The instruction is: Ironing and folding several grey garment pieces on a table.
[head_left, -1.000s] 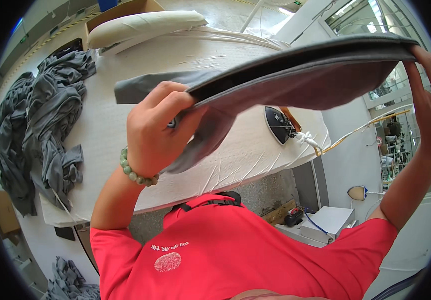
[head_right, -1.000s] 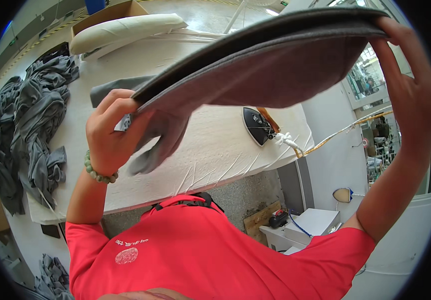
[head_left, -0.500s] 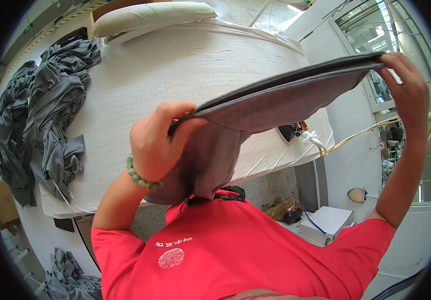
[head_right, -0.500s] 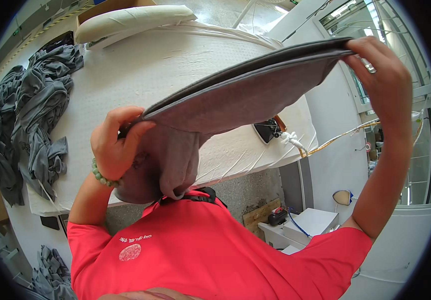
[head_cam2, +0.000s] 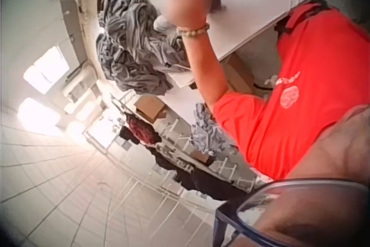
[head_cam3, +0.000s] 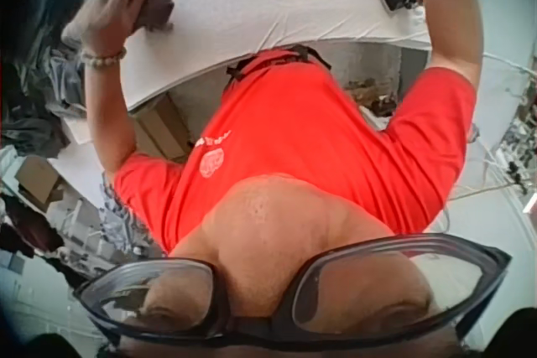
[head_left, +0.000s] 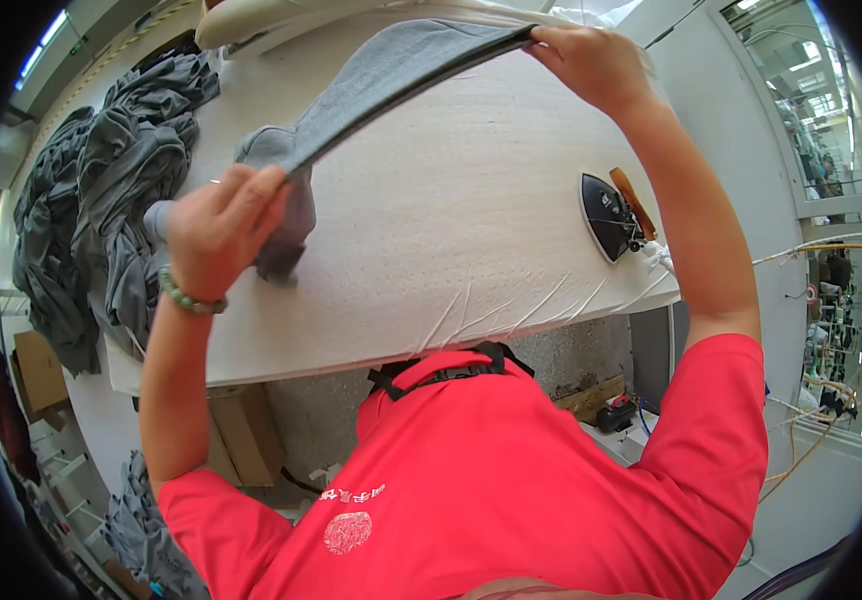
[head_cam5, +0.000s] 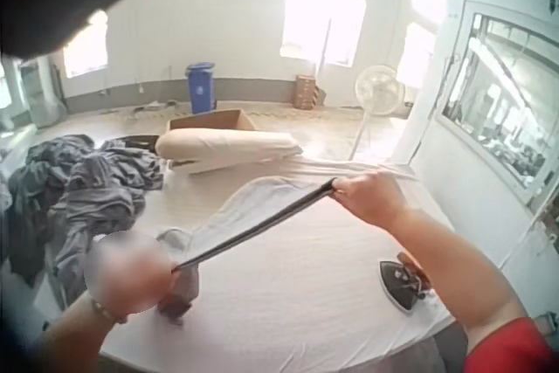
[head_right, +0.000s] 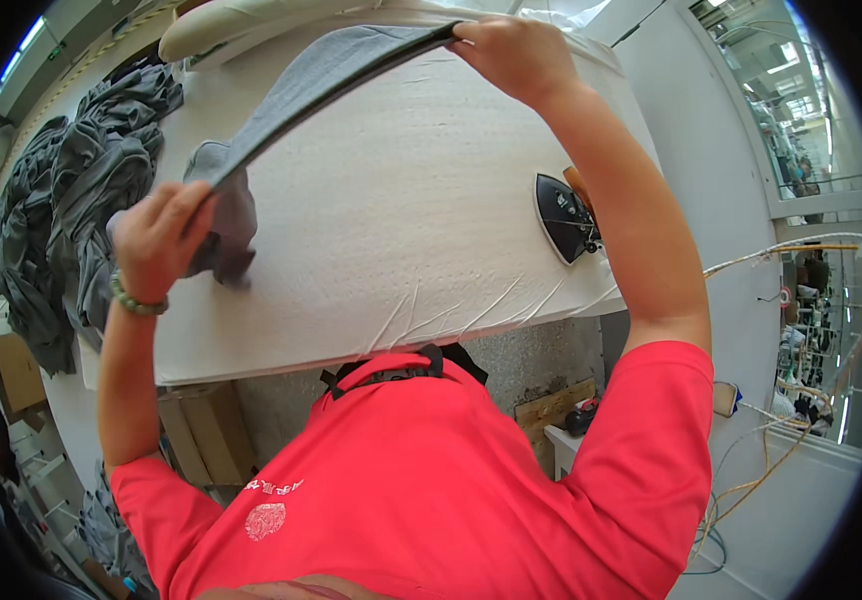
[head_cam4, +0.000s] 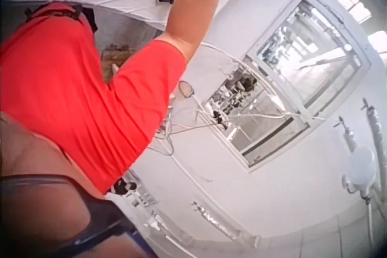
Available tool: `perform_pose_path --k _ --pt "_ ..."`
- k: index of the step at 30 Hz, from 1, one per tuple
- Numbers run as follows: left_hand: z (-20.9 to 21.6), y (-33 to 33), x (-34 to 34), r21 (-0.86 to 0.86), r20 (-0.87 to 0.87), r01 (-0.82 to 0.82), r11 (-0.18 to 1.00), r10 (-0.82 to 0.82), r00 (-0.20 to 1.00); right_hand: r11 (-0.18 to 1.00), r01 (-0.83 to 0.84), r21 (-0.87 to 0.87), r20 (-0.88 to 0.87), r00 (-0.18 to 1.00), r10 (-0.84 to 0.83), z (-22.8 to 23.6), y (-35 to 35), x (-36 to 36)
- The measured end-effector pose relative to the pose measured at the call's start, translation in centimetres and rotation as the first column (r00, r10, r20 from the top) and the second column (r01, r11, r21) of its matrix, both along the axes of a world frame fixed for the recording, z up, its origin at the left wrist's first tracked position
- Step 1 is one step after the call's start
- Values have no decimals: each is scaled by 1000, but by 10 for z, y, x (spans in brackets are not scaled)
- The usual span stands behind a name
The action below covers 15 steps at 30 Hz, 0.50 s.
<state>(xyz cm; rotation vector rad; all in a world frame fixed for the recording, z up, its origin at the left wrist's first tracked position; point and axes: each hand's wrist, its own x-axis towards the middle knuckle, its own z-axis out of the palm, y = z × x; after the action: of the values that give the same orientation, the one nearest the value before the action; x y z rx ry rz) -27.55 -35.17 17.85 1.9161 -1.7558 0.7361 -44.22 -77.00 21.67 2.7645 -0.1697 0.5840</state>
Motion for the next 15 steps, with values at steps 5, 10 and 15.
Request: perform_pose_path --k 5,10,15 --pt "-127 -26 -87 144 -151 -79 986 100 983 998 -7 59 -290 957 24 -126 -40 -43" --pt "-222 -43 -185 252 -266 -114 961 182 947 982 57 180 -517 855 45 -228 -57 -118" --pt "-240 -54 -236 392 -282 -170 904 294 913 929 182 322 -571 820 37 -283 -50 -173"
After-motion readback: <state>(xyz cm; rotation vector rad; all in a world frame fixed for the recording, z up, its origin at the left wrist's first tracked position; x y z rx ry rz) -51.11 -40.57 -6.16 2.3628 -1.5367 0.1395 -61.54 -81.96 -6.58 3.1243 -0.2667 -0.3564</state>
